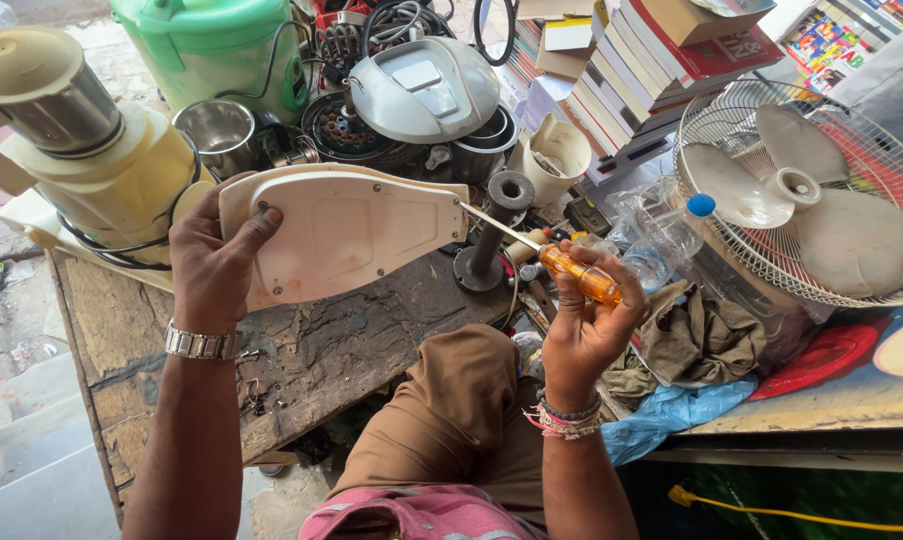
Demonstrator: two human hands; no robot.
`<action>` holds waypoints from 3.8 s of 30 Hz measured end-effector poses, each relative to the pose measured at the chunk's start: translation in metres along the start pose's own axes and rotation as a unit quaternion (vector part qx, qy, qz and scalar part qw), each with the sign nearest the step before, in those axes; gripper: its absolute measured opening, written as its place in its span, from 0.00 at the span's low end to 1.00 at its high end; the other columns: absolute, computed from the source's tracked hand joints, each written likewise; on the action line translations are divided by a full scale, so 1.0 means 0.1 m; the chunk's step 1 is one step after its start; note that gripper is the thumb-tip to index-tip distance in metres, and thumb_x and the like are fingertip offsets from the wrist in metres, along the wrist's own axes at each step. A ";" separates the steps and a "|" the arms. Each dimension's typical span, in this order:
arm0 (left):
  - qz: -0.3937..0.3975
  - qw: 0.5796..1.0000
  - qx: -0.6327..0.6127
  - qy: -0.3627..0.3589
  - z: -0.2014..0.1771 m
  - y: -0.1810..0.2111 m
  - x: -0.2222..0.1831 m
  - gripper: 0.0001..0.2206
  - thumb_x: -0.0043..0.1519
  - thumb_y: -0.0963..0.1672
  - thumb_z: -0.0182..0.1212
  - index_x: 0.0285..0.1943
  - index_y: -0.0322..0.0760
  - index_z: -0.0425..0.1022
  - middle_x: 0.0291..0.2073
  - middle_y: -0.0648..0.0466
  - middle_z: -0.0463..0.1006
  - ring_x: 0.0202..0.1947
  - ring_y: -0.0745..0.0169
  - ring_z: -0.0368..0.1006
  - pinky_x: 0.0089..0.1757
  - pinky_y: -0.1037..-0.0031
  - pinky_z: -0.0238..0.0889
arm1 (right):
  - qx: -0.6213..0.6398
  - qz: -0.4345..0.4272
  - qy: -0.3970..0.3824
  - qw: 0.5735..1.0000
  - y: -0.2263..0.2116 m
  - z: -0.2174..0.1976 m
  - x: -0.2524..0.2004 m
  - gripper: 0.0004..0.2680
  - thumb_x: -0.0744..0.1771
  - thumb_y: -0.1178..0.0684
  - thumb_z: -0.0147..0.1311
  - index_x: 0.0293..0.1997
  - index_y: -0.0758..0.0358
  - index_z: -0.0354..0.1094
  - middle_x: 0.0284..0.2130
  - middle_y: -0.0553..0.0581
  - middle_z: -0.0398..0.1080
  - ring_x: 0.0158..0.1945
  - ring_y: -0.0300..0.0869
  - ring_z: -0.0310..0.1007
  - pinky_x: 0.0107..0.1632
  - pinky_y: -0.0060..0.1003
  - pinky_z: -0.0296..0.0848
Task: The person assembles a white plastic appliance housing by inserting a cover plate and securing it with screws using a screwdriver. They then attach a round base plate to the bottom of the housing and fasten it with screws.
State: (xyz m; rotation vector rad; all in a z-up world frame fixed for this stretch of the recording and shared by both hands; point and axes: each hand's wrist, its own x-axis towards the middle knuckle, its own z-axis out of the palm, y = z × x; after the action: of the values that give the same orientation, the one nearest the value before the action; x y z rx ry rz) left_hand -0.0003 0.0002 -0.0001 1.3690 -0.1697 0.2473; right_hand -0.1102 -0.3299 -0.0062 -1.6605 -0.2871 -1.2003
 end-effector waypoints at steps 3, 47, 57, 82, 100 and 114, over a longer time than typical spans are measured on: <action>0.011 1.000 -0.009 -0.010 0.00 0.00 0.00 0.19 0.63 0.37 0.67 0.64 0.27 0.74 0.49 0.46 0.82 0.45 0.66 0.80 0.46 0.76 0.77 | 0.000 0.003 0.002 1.000 0.00 0.00 -0.01 0.16 0.72 0.64 0.54 0.66 0.60 0.50 0.56 0.63 0.68 0.59 0.49 0.74 0.61 0.41 0.81; -0.021 1.000 -0.007 -0.004 0.09 -0.03 -0.06 0.18 0.61 0.38 0.66 0.62 0.27 0.74 0.47 0.47 0.83 0.42 0.65 0.80 0.43 0.75 0.77 | -0.271 0.100 -0.180 0.941 -0.26 -0.51 0.59 0.15 0.72 0.50 0.55 0.64 0.66 0.61 0.46 0.63 0.77 0.48 0.47 0.80 0.49 0.39 0.76; -0.009 0.999 -0.031 0.003 0.09 -0.04 -0.09 0.19 0.61 0.37 0.66 0.62 0.27 0.74 0.49 0.49 0.82 0.45 0.68 0.79 0.46 0.76 0.76 | -0.157 0.015 -0.080 0.984 -0.02 -0.21 0.37 0.17 0.72 0.58 0.51 0.70 0.65 0.53 0.53 0.64 0.71 0.48 0.46 0.74 0.47 0.34 0.77; -0.009 1.000 -0.017 0.019 0.03 0.01 0.00 0.18 0.62 0.38 0.67 0.61 0.25 0.74 0.47 0.47 0.82 0.42 0.67 0.79 0.43 0.77 0.76 | 0.018 0.010 -0.072 0.997 0.09 -0.12 0.39 0.16 0.73 0.57 0.57 0.67 0.62 0.54 0.60 0.61 0.69 0.58 0.45 0.76 0.60 0.37 0.81; -0.008 1.000 -0.012 0.011 0.02 -0.02 -0.04 0.19 0.61 0.37 0.67 0.62 0.27 0.74 0.48 0.47 0.82 0.43 0.67 0.79 0.44 0.77 0.76 | -0.029 -0.005 -0.098 0.995 0.00 -0.12 0.50 0.16 0.70 0.56 0.58 0.63 0.64 0.55 0.59 0.57 0.65 0.58 0.43 0.74 0.61 0.38 0.77; -0.006 1.000 -0.028 0.005 0.03 -0.03 0.00 0.18 0.62 0.37 0.66 0.62 0.27 0.74 0.48 0.48 0.82 0.44 0.68 0.79 0.45 0.76 0.76 | 0.055 0.057 -0.077 0.994 0.09 -0.12 0.42 0.16 0.71 0.55 0.59 0.64 0.62 0.54 0.58 0.60 0.71 0.61 0.44 0.75 0.60 0.37 0.80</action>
State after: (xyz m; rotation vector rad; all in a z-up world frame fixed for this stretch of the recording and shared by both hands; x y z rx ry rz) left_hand 0.0006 -0.0034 -0.0026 1.3128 -0.1601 0.2379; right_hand -0.0917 -0.3584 0.0221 -1.6534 -0.3438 -0.9559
